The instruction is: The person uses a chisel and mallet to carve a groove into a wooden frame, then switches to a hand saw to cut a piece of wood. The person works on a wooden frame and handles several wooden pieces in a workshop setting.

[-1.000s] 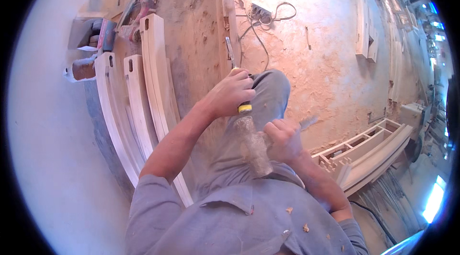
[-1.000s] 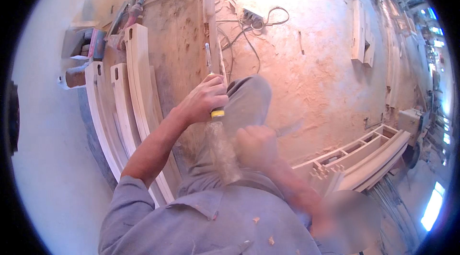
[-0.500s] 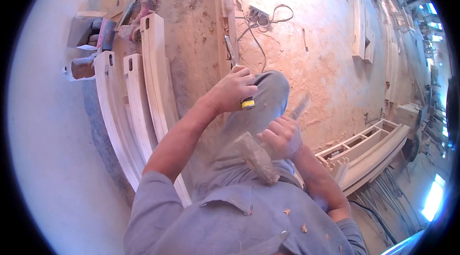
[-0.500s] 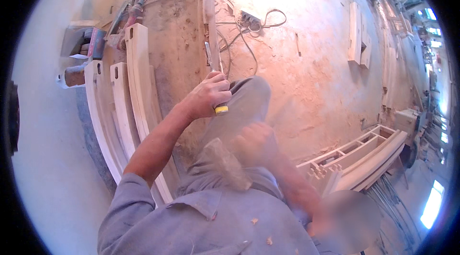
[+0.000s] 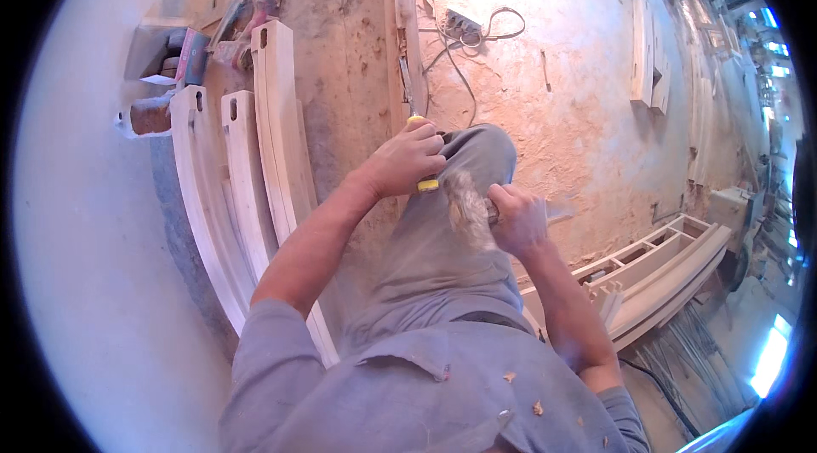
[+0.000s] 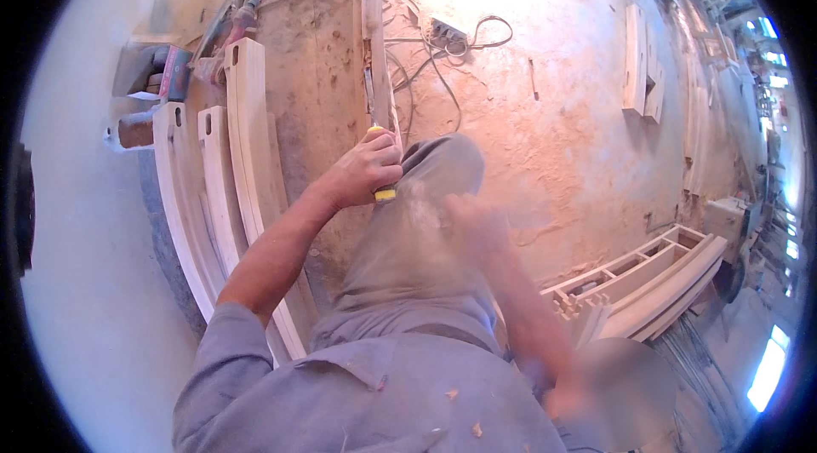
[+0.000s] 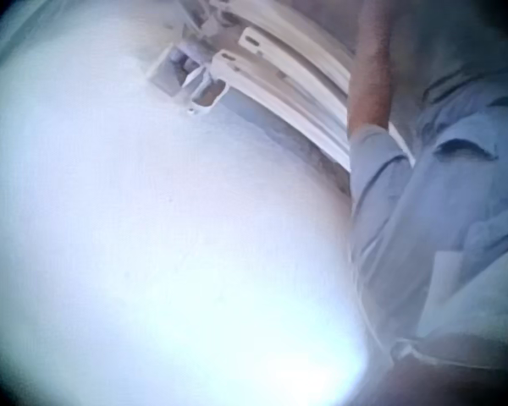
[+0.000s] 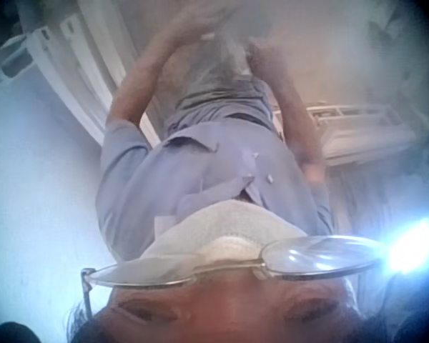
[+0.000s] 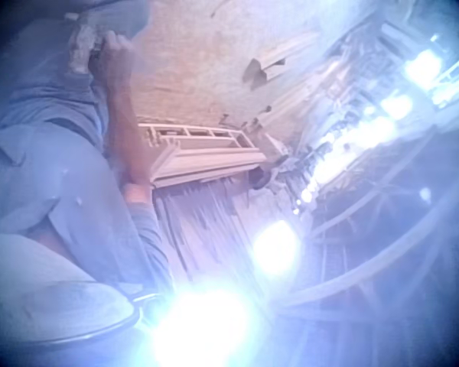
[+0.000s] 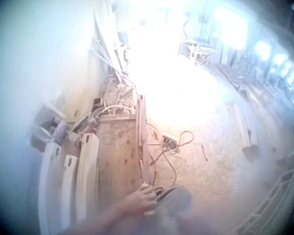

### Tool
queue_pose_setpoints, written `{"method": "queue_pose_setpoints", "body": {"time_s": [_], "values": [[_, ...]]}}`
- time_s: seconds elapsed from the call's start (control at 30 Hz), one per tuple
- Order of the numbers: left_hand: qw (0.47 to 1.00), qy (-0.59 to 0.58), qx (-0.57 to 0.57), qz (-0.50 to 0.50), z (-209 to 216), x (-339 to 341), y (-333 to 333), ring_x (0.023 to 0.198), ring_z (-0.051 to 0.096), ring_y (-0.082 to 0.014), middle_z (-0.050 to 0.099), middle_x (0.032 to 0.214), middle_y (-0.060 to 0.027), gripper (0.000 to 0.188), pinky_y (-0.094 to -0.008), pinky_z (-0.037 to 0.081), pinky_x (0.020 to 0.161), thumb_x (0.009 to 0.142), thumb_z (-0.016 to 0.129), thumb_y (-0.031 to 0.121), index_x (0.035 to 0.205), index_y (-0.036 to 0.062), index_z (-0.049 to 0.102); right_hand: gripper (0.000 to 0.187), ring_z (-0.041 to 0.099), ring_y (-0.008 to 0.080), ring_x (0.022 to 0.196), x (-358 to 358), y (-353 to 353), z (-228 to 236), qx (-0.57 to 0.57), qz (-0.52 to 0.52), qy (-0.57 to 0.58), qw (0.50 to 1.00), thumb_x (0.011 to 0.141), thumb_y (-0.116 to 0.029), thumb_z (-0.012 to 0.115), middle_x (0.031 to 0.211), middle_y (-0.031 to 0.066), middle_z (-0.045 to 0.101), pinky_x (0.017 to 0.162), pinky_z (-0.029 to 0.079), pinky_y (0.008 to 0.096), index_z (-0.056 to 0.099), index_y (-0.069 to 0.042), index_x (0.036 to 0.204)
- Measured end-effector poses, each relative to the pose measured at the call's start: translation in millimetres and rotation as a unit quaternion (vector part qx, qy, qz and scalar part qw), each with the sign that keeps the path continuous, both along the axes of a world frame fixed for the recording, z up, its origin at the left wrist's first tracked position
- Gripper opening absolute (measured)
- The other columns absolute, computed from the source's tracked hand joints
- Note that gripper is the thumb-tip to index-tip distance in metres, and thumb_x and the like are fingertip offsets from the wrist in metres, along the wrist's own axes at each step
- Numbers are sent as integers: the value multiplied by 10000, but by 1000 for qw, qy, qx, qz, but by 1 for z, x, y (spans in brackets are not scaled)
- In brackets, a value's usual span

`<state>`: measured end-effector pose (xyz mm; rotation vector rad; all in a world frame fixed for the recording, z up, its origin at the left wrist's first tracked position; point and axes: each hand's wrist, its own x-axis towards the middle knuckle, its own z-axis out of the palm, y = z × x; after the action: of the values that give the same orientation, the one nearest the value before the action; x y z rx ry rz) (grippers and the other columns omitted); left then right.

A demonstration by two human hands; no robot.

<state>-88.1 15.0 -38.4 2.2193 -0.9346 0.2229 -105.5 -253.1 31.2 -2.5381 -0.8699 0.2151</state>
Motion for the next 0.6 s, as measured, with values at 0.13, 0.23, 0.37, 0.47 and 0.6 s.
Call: {"method": "queue_pose_setpoints", "body": {"time_s": [0.13,0.23,0.37,0.47,0.6], "values": [[1000,14,-17,8,9,7,-1,942,571,-284,524,861,-57,230,-441,468,989,678,721,152,751,91,512,165,605,307,617,-5,0,15,60,64,-14,996,692,-85,705,690,95,575,544,445,436,549,-92,744],[1000,21,-17,3,14,8,-2,956,575,-288,528,872,-58,219,-440,469,985,690,713,148,754,89,512,164,610,318,627,3,3,23,71,167,-36,983,686,-78,699,691,97,576,554,455,444,551,-88,756],[1000,20,-8,1,8,8,-1,973,581,-290,530,873,-60,210,-437,470,985,703,703,147,751,86,508,170,601,304,621,6,17,1,25,79,-24,996,668,-87,710,668,93,540,552,458,436,555,-95,738],[1000,25,-12,2,7,7,-2,980,584,-288,530,868,-60,211,-436,470,996,704,705,147,746,85,507,156,602,309,621,-18,19,14,41,87,-4,995,681,-91,702,672,95,544,553,462,439,556,-96,737],[1000,26,-10,-13,13,11,3,973,582,-279,533,866,-58,210,-444,466,1024,699,714,153,755,94,521,147,595,321,603,-6,13,6,60,127,-12,990,704,-102,690,676,100,548,554,467,455,545,-101,729]]}}
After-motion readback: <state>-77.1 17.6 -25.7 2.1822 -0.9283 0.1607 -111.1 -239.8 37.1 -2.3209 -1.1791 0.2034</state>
